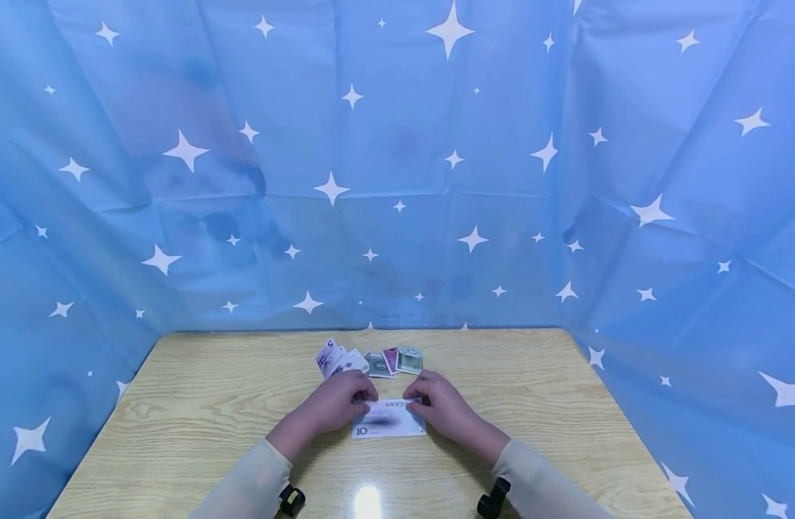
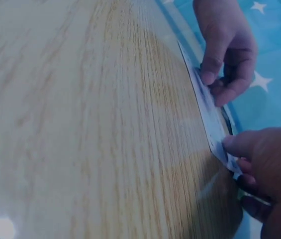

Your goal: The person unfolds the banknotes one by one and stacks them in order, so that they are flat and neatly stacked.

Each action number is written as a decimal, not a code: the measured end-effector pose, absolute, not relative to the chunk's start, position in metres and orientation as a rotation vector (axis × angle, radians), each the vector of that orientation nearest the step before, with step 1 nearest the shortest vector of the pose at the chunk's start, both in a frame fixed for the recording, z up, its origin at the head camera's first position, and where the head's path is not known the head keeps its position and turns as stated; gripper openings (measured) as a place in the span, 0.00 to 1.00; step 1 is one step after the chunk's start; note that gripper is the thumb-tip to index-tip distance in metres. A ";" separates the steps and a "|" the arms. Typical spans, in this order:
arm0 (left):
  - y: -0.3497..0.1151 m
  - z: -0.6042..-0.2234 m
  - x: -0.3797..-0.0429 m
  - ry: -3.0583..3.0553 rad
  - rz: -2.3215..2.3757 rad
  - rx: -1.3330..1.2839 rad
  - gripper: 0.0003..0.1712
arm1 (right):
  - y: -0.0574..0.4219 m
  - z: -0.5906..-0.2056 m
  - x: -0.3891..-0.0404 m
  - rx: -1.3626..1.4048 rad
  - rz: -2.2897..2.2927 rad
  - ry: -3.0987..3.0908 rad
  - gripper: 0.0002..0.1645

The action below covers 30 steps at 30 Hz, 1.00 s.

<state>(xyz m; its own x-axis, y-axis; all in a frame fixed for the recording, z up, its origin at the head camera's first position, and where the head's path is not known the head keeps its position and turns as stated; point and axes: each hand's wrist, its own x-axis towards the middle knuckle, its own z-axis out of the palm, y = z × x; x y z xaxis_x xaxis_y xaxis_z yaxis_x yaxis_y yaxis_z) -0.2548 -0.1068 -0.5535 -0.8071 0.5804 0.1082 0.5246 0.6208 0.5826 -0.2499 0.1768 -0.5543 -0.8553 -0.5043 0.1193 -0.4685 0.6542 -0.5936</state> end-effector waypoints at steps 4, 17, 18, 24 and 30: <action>-0.107 -0.553 -0.254 2.751 0.941 0.942 0.11 | 0.177 -0.556 -0.250 -0.826 -0.977 2.823 0.06; -0.107 -0.550 -0.251 2.745 0.958 0.897 0.11 | 0.176 -0.554 -0.249 -0.745 -1.010 2.809 0.06; -0.107 -0.549 -0.251 2.747 0.958 0.890 0.11 | 0.176 -0.554 -0.248 -0.740 -1.016 2.811 0.06; -0.109 -0.545 -0.248 2.769 0.976 0.874 0.11 | 0.172 -0.549 -0.246 -0.743 -1.051 2.832 0.05; -0.114 -0.539 -0.246 2.785 1.073 0.830 0.09 | 0.166 -0.541 -0.244 -0.758 -1.094 2.817 0.04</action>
